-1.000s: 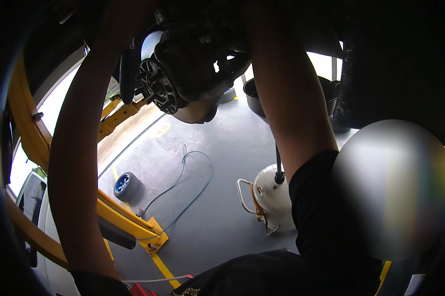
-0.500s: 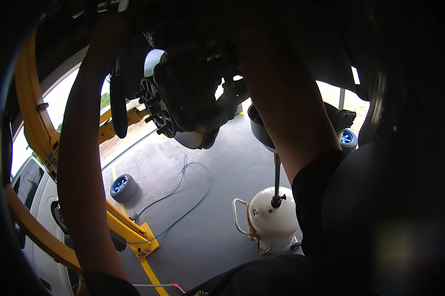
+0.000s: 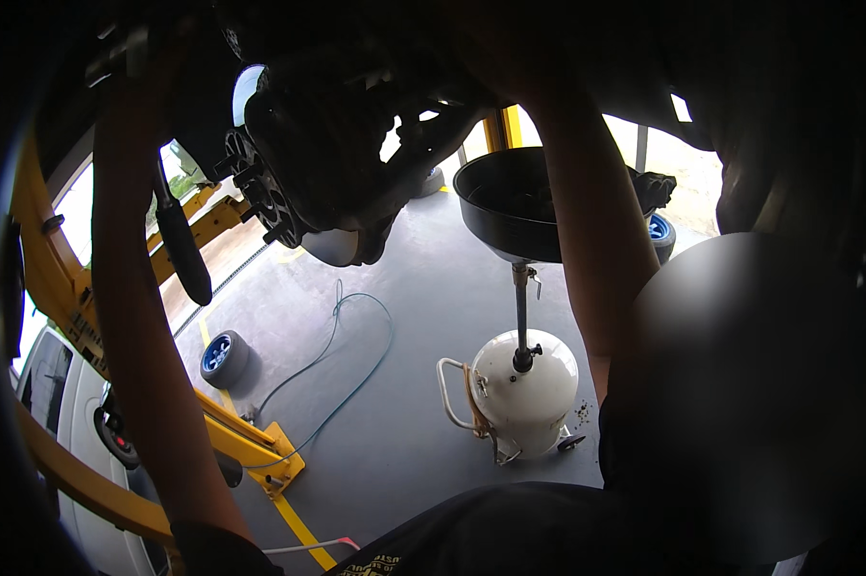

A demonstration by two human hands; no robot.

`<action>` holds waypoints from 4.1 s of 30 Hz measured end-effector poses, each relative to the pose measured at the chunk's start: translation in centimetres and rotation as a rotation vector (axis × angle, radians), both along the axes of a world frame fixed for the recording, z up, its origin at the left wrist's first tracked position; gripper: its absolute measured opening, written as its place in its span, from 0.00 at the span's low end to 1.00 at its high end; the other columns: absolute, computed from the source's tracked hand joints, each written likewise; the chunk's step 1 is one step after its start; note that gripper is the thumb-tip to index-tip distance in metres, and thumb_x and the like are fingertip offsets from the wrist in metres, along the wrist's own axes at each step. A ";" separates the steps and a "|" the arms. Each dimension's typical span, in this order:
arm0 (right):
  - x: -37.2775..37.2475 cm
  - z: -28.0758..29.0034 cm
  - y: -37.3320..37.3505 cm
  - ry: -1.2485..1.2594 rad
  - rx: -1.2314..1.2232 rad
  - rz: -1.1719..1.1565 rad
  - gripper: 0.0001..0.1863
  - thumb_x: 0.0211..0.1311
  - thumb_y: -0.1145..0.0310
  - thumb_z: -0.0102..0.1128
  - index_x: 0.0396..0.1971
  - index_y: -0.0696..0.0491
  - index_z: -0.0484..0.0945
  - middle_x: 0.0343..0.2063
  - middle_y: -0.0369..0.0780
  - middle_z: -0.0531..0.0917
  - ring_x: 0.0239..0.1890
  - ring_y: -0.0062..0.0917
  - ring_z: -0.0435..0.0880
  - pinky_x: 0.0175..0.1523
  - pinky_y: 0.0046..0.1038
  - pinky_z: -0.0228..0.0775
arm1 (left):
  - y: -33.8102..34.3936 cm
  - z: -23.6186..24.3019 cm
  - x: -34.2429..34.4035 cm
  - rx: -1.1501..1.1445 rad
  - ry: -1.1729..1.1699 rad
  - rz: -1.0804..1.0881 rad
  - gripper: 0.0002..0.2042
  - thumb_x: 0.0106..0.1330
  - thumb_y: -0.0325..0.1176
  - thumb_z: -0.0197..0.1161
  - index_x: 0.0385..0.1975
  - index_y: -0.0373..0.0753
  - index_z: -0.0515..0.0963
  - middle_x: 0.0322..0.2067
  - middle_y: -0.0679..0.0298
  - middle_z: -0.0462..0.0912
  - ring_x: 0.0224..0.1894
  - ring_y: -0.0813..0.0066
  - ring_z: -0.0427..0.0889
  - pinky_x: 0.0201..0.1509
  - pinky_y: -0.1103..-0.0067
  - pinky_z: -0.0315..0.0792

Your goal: The person removes bolts from a brake caliper using a ratchet, detaches the caliper, and removes the old brake pads. The person then installs new brake pads into the caliper and reattaches the caliper to the rotor. The person places the ratchet on a workbench and searches through tool drawers.

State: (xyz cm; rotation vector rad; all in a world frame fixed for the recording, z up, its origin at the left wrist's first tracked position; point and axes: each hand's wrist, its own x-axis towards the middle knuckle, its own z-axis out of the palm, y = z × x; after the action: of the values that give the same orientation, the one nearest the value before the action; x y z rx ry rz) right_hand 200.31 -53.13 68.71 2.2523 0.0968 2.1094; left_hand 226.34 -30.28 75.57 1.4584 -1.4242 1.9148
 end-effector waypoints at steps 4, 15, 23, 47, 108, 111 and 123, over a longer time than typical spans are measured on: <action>-1.8 -6.6 1.7 0.458 -0.013 0.232 0.19 0.73 0.64 0.57 0.59 0.54 0.74 0.32 0.36 0.87 0.35 0.22 0.87 0.43 0.28 0.80 | 4.5 -6.2 -4.6 0.098 0.237 -0.071 0.21 0.64 0.28 0.67 0.58 0.50 0.78 0.32 0.62 0.83 0.27 0.71 0.82 0.36 0.72 0.76; -0.6 -9.1 1.8 0.867 0.599 0.606 0.19 0.74 0.62 0.55 0.57 0.58 0.74 0.31 0.37 0.85 0.35 0.21 0.86 0.44 0.24 0.78 | 3.8 -17.9 -9.9 0.386 1.422 -0.828 0.17 0.65 0.41 0.70 0.50 0.41 0.79 0.24 0.73 0.76 0.23 0.88 0.68 0.27 0.85 0.60; 4.8 -13.5 0.1 0.658 0.848 1.294 0.24 0.80 0.53 0.39 0.54 0.57 0.74 0.27 0.37 0.81 0.26 0.20 0.80 0.33 0.21 0.75 | 1.0 -22.5 -11.6 0.490 1.414 -1.049 0.16 0.64 0.31 0.70 0.51 0.39 0.77 0.31 0.69 0.78 0.30 0.85 0.71 0.37 0.82 0.68; 4.3 -17.1 -5.7 -0.075 1.225 1.062 0.17 0.75 0.55 0.45 0.23 0.43 0.67 0.14 0.28 0.61 0.13 0.17 0.57 0.17 0.20 0.49 | 2.6 -22.9 -12.1 0.652 1.135 -0.987 0.36 0.64 0.33 0.70 0.70 0.37 0.61 0.17 0.68 0.69 0.19 0.79 0.71 0.28 0.79 0.67; -1.6 -26.7 15.5 0.508 0.713 0.823 0.20 0.54 0.72 0.75 0.43 0.67 0.79 0.34 0.46 0.82 0.29 0.22 0.84 0.36 0.23 0.78 | 8.6 -37.7 -11.2 0.464 1.773 -1.428 0.10 0.60 0.21 0.69 0.40 0.33 0.80 0.31 0.67 0.81 0.29 0.85 0.74 0.33 0.84 0.65; -0.9 -28.9 15.2 0.559 0.758 0.835 0.14 0.54 0.80 0.71 0.41 0.60 0.81 0.33 0.41 0.85 0.33 0.23 0.86 0.38 0.23 0.76 | 8.5 -40.2 -10.3 0.494 1.802 -1.465 0.08 0.61 0.23 0.71 0.38 0.34 0.80 0.31 0.67 0.82 0.31 0.86 0.75 0.33 0.84 0.66; -1.2 -20.4 8.7 -0.069 0.919 0.878 0.15 0.71 0.67 0.60 0.48 0.63 0.76 0.39 0.47 0.85 0.37 0.26 0.88 0.38 0.24 0.81 | 8.3 -38.4 -10.8 0.442 2.042 -1.411 0.03 0.65 0.26 0.66 0.34 0.35 0.79 0.27 0.69 0.78 0.28 0.86 0.72 0.32 0.85 0.64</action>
State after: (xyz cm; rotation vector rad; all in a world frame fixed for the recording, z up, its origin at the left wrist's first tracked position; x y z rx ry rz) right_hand 199.15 -44.46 48.28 2.9845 0.1598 3.1666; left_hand 215.58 -21.94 37.16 0.9717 -0.9024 -0.8096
